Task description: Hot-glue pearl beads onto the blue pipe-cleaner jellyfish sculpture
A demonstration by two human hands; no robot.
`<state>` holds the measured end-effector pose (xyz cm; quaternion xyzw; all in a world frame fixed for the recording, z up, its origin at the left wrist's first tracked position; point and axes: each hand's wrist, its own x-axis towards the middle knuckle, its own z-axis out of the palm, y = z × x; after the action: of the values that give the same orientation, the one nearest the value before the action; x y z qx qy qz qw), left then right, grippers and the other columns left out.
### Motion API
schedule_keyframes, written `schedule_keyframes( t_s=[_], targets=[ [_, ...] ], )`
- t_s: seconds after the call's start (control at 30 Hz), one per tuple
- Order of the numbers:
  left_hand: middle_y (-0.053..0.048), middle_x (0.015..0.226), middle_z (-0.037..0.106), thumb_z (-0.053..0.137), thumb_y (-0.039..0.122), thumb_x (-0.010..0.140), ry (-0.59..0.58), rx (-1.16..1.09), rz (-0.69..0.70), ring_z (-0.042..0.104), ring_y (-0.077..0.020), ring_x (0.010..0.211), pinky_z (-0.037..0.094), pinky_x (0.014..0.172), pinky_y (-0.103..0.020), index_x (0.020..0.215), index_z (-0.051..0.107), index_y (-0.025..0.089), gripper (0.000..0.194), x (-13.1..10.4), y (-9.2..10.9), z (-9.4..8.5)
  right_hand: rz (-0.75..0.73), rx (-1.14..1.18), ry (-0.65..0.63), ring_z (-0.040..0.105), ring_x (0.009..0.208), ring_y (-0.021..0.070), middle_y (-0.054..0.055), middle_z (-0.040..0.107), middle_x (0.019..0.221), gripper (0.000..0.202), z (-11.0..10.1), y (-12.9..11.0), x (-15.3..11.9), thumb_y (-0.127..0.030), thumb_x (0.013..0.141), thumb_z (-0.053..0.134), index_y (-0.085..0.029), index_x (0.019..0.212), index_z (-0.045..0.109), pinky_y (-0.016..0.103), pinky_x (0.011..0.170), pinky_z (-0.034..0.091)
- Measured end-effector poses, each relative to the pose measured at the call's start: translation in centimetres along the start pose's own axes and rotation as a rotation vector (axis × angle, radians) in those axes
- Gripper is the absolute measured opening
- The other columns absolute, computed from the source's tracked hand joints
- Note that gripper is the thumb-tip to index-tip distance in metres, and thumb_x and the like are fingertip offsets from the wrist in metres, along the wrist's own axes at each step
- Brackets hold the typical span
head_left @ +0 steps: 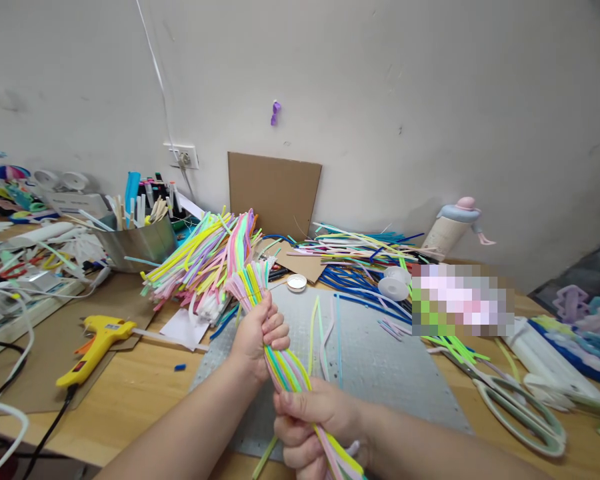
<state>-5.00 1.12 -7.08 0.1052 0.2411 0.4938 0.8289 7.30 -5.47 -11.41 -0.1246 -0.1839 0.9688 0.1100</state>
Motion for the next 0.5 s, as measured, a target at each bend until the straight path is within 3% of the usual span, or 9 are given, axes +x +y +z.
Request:
schedule_keyframes(
  t_s=[0.07, 0.13, 0.23, 0.33, 0.43, 0.5],
  targets=[
    [0.010, 0.034, 0.024, 0.042, 0.036, 0.093, 0.001, 0.006, -0.005, 0.024, -0.0019, 0.024, 0.020, 0.029, -0.011, 0.054, 0.035, 0.017, 0.044, 0.1, -0.2, 0.0, -0.057, 0.002, 0.011, 0.032, 0.036, 0.0034, -0.009, 0.042, 0.046, 0.039, -0.1, 0.4, -0.1, -0.042, 0.073, 0.074, -0.017, 0.061, 0.046, 0.018, 0.040, 0.024],
    [0.008, 0.038, 0.035, 0.043, 0.033, 0.093, 0.005, 0.031, -0.018, 0.034, -0.0035, 0.029, 0.033, 0.034, -0.014, 0.060, 0.043, 0.016, 0.037, 0.2, -0.3, -0.1, -0.143, -0.021, 0.019, 0.045, 0.043, 0.0058, -0.007, 0.051, 0.054, 0.033, -0.3, 0.6, -0.2, -0.042, 0.071, 0.075, -0.018, 0.077, 0.055, 0.020, 0.047, 0.037],
    [0.000, 0.055, 0.057, 0.050, 0.033, 0.089, 0.028, 0.085, -0.015, 0.057, -0.0101, 0.049, 0.053, 0.058, -0.025, 0.080, 0.054, 0.015, 0.021, 0.2, -0.4, -0.2, -0.215, -0.062, -0.004, 0.060, 0.059, 0.0132, -0.002, 0.062, 0.067, 0.047, -0.8, 0.6, -0.4, -0.048, 0.068, 0.074, -0.018, 0.099, 0.056, 0.030, 0.061, 0.047],
    [-0.011, 0.084, 0.069, 0.052, 0.040, 0.087, 0.013, 0.132, 0.009, 0.068, -0.0201, 0.077, 0.053, 0.081, -0.039, 0.100, 0.056, 0.014, 0.029, -0.1, -0.5, -0.4, -0.246, -0.050, -0.053, 0.061, 0.063, 0.0137, -0.001, 0.063, 0.072, 0.047, -1.2, 0.2, -0.7, -0.049, 0.072, 0.069, -0.017, 0.104, 0.056, 0.031, 0.064, 0.048],
    [-0.017, 0.109, 0.066, 0.053, 0.041, 0.086, -0.158, 0.218, -0.046, 0.065, -0.0264, 0.097, 0.048, 0.090, -0.044, 0.116, 0.053, 0.014, 0.041, -0.4, -0.9, -0.7, -0.297, 0.020, -0.106, 0.058, 0.061, 0.0108, -0.003, 0.062, 0.072, 0.043, -1.4, -0.1, -1.0, -0.050, 0.076, 0.065, -0.020, 0.105, 0.055, 0.027, 0.063, 0.047],
    [-0.018, 0.114, 0.064, 0.056, 0.037, 0.084, -0.258, 0.296, -0.085, 0.064, -0.0270, 0.101, 0.047, 0.091, -0.043, 0.120, 0.051, 0.013, 0.043, -0.7, -1.3, -0.9, -0.319, 0.035, -0.122, 0.058, 0.059, 0.0103, -0.004, 0.061, 0.071, 0.042, -1.4, -0.2, -1.2, -0.050, 0.075, 0.066, -0.021, 0.105, 0.056, 0.026, 0.062, 0.047]
  ],
)
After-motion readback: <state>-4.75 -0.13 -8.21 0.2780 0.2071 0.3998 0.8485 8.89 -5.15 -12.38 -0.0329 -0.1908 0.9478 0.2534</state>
